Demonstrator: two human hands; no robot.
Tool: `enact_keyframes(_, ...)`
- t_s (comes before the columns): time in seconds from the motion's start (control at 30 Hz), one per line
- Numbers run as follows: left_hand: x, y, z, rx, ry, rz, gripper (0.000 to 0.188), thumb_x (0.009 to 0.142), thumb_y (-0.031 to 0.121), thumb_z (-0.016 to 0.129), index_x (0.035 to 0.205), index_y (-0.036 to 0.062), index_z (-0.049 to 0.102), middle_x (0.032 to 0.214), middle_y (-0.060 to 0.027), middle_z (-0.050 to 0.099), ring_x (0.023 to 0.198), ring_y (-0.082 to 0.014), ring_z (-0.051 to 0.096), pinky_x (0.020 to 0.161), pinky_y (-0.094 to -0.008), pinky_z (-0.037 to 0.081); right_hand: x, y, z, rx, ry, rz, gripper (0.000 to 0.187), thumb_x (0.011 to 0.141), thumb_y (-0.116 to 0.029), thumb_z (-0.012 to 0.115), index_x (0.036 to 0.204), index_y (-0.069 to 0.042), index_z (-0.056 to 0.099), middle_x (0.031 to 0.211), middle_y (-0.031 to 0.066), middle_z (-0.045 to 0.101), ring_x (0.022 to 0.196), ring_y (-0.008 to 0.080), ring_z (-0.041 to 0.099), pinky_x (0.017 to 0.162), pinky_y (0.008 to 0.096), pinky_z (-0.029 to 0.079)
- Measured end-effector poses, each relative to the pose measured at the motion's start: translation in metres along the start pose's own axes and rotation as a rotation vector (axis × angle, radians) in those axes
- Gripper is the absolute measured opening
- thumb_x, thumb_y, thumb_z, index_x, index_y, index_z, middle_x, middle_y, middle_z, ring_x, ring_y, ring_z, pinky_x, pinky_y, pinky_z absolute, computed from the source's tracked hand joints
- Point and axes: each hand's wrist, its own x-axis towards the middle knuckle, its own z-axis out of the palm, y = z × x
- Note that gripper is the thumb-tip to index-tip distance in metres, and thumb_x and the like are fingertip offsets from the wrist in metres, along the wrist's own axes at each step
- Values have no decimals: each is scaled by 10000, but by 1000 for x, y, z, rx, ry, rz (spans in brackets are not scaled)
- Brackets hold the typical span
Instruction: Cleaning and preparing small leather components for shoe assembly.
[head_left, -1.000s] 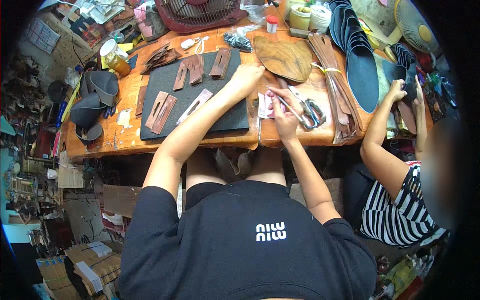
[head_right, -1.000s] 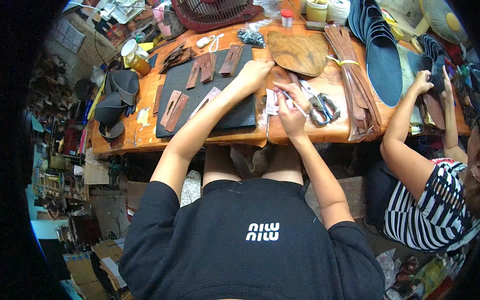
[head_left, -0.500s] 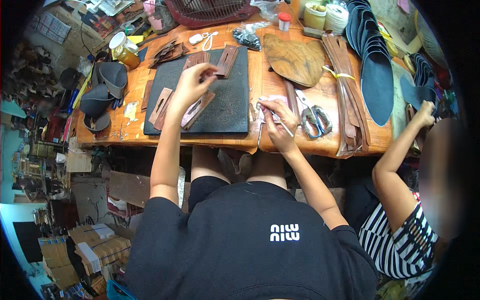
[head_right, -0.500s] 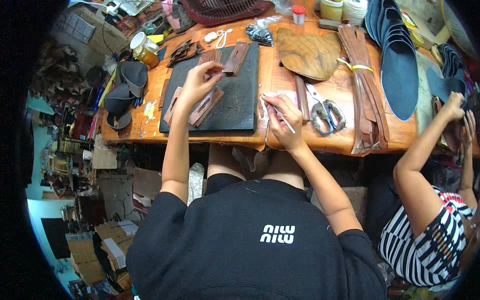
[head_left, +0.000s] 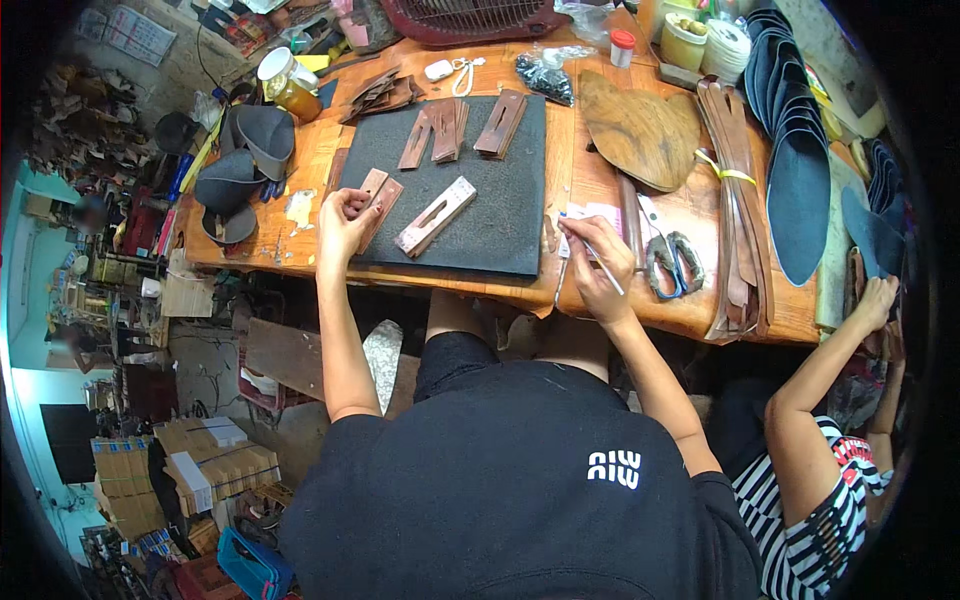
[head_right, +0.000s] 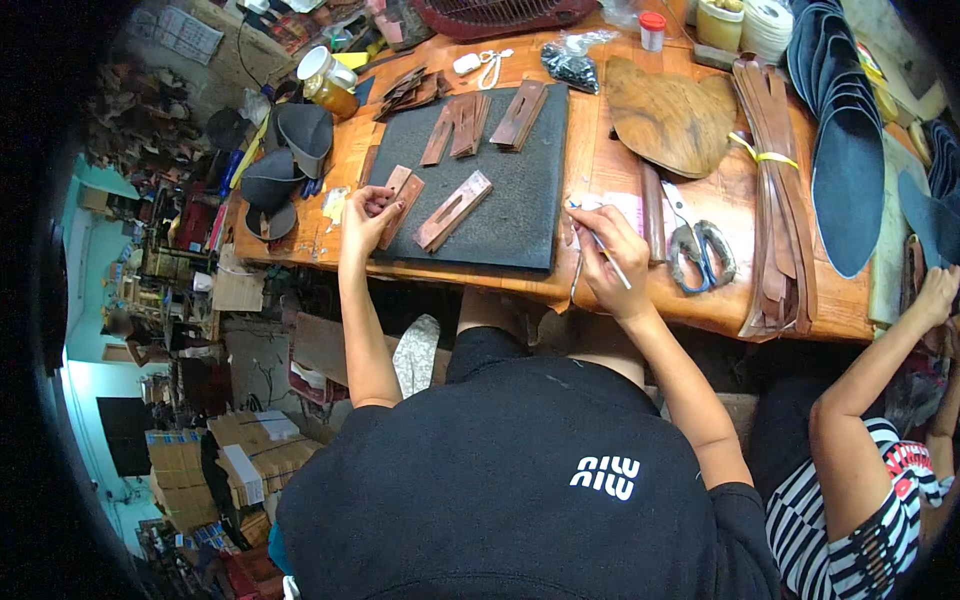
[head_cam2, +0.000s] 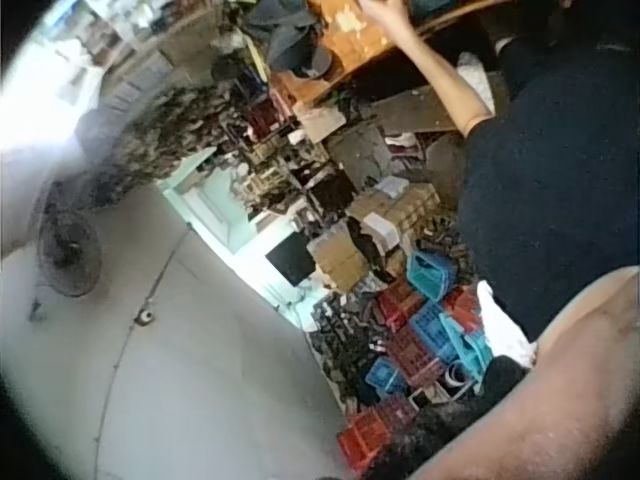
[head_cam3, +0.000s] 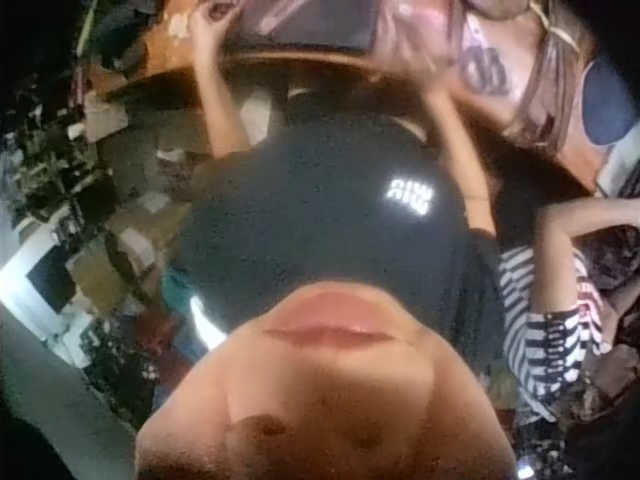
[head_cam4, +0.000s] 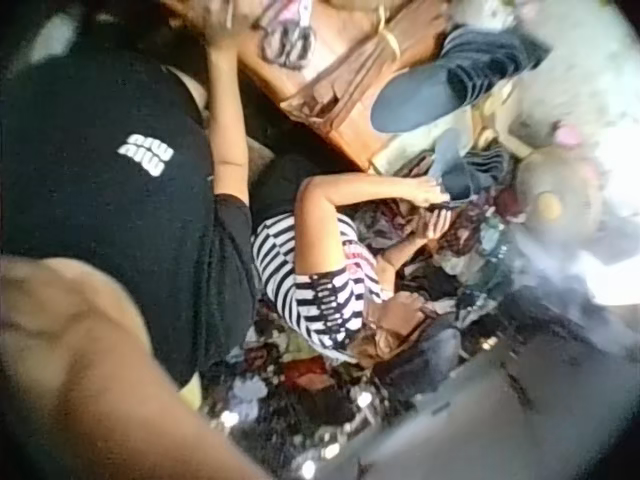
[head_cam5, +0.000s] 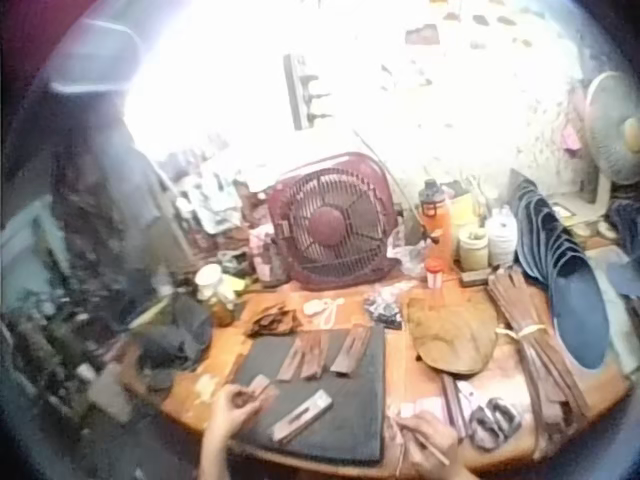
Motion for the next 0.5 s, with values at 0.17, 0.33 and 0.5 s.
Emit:
enact_keyframes(0.17,5,-4,-2,35,-18,26,315,756,161,879,963,-21,728,764,-32,668,676,-96,568,647,-264,502,1,0,1,-52,-12,-1,218,874,102,655,1071,21,705,840,123,640,696,206,630,609,297,495)
enact_keyframes(0.33,-5,25,-8,17,74,173,317,731,163,893,914,-16,705,786,-54,673,687,-116,591,647,-283,514,0,-1,1,-83,9,-19,213,869,97,655,1061,21,709,849,125,650,713,216,636,625,303,498)
enact_keyframes(0.5,-21,22,-12,115,-11,222,258,749,126,882,872,-24,711,757,-80,651,656,-144,606,631,-298,512,-2,-5,6,-123,15,-21,205,862,97,657,1044,26,716,857,133,667,754,225,656,674,311,511)
